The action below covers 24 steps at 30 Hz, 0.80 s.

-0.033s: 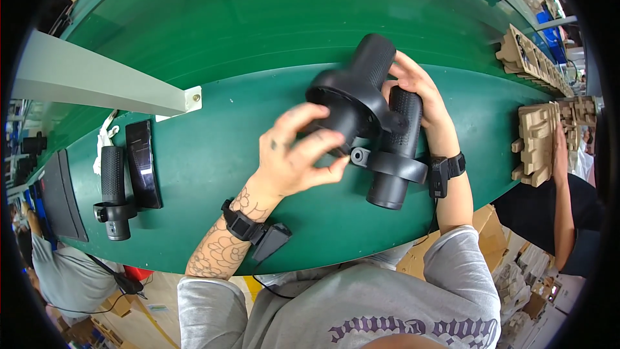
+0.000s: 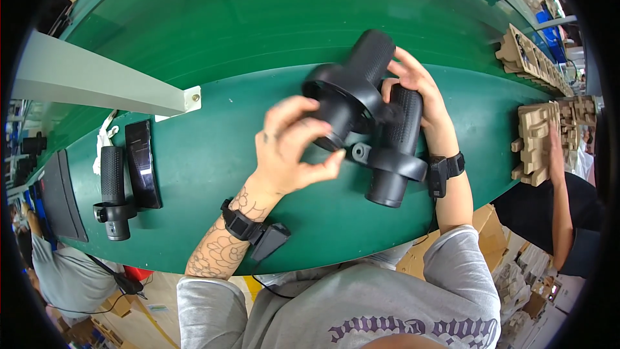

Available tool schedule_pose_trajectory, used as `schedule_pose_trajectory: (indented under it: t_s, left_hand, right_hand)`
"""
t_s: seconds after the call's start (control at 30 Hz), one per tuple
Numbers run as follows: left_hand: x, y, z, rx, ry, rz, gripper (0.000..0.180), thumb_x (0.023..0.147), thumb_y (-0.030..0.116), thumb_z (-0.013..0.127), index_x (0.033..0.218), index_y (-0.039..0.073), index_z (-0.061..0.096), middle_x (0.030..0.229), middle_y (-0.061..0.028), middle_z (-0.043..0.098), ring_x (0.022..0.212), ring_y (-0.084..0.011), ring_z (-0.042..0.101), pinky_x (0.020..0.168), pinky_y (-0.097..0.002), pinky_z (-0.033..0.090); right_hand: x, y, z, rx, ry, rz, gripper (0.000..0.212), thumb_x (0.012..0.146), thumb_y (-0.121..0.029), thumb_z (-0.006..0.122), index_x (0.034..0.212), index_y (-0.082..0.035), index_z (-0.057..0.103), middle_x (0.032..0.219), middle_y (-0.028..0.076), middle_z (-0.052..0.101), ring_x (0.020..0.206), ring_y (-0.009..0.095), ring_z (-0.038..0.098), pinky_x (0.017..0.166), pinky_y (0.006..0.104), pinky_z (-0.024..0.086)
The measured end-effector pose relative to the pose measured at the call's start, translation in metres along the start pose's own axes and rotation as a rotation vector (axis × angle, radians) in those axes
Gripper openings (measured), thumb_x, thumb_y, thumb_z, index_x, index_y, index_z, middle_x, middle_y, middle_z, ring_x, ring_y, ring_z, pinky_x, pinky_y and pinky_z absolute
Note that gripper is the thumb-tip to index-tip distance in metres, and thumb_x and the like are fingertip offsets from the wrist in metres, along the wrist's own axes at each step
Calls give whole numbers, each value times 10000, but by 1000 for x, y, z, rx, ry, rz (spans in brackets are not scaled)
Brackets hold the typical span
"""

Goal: The person assembles microphones by fitting them into shock mounts and rotating them to secure the connection. They then pick up a small component, press it with their fingers, and continue assembling another microphone unit.

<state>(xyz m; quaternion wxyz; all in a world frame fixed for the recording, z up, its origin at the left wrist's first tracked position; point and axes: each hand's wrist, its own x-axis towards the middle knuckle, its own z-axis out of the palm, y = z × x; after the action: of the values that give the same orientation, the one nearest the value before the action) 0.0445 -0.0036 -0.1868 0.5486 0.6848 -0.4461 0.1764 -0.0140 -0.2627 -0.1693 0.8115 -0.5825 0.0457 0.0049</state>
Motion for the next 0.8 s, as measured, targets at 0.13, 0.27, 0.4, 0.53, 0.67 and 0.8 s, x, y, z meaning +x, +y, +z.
schedule_pose_trajectory:
  t_s: [0.13, 0.27, 0.4, 0.53, 0.67, 0.8]
  left_hand:
    - [-1, -7, 2, -322, 139, -442, 533, 692, 134, 735, 1113, 46, 420, 1160, -132, 440, 942, -201, 551, 686, -278, 510]
    - [-3, -14, -3, -144, 59, -395, 541, 649, 126, 755, 1087, 56, 444, 1147, -121, 431, 902, -188, 547, 654, -266, 500]
    - [4, -2, 0, 48, -97, -173, 537, 583, 159, 791, 1019, 83, 486, 1096, -112, 465, 844, -216, 571, 557, -292, 522]
    - [3, -2, 0, 33, -139, -118, 545, 574, 155, 793, 1017, 101, 482, 1107, -105, 464, 845, -227, 580, 547, -295, 543]
    - [3, -2, 0, -8, -130, -178, 545, 576, 152, 791, 1020, 107, 479, 1111, -100, 463, 861, -225, 579, 540, -294, 540]
    - [2, -3, 0, 3, -143, -167, 543, 576, 160, 791, 1019, 113, 481, 1119, -91, 460, 870, -222, 579, 533, -290, 536]
  right_hand:
    - [-1, -5, 3, 177, 129, 7, 631, 828, -161, 478, 1404, 21, 298, 1268, 186, 510, 782, 159, 582, 700, 264, 545]
    - [0, -8, 10, 482, 283, 30, 622, 825, -180, 483, 1394, 7, 315, 1194, 176, 544, 832, 167, 583, 692, 279, 555]
    - [0, 0, -9, 475, 283, 13, 608, 827, -185, 489, 1383, 4, 335, 1102, 148, 574, 803, 188, 600, 677, 326, 556]
    - [1, 1, -7, 396, 205, -4, 589, 812, -162, 490, 1361, 8, 360, 999, 126, 593, 747, 203, 609, 640, 377, 560]
    - [1, 2, -7, 417, 209, -2, 589, 812, -168, 489, 1359, 9, 362, 990, 118, 598, 745, 200, 609, 635, 368, 559]
    - [0, 1, -5, 412, 216, -3, 591, 807, -166, 487, 1358, 9, 363, 990, 117, 598, 742, 198, 607, 626, 363, 559]
